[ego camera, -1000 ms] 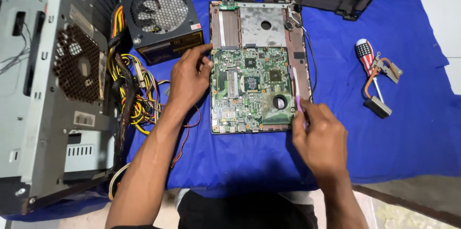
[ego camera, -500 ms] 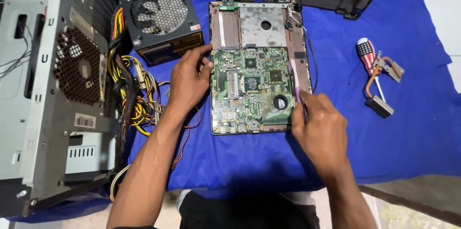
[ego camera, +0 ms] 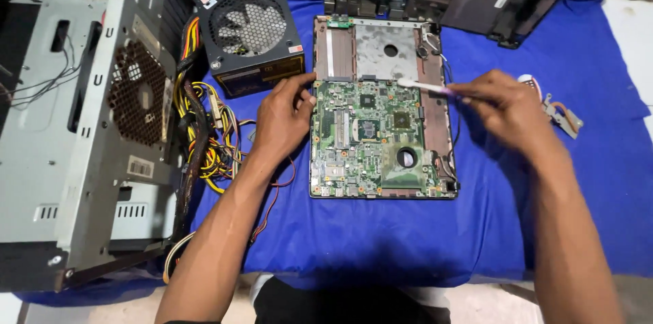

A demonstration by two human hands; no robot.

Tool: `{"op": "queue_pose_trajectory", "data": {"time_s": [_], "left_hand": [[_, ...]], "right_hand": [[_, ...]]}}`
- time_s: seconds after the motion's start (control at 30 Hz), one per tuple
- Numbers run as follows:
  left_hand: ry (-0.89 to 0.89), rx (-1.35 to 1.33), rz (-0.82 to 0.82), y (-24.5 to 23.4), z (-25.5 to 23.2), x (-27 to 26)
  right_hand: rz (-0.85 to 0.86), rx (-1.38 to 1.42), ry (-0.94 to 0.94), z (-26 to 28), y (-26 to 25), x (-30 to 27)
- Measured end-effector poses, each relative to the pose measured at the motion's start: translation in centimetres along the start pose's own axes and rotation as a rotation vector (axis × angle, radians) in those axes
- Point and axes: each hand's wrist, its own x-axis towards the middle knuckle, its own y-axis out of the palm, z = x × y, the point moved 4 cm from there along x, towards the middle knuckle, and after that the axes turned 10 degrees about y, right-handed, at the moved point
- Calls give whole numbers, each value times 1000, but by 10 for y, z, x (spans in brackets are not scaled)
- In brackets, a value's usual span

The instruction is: The person cleans a computer motherboard placed on a blue cloth using a toothbrush. They scrub various areas of the board, including around chips and connectors, while other computer components like a power supply and case are visible nearby.

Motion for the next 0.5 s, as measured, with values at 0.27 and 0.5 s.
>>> {"op": "queue_pose_trajectory", "data": {"time_s": [0.27, 0.5], "left_hand": [[-31, -35, 13, -2, -5, 3], [-10, -60, -35, -4, -4, 1]], "right_hand": [[-31, 68, 52, 8, 8, 23], [-143, 45, -33, 30, 24, 39]]}}
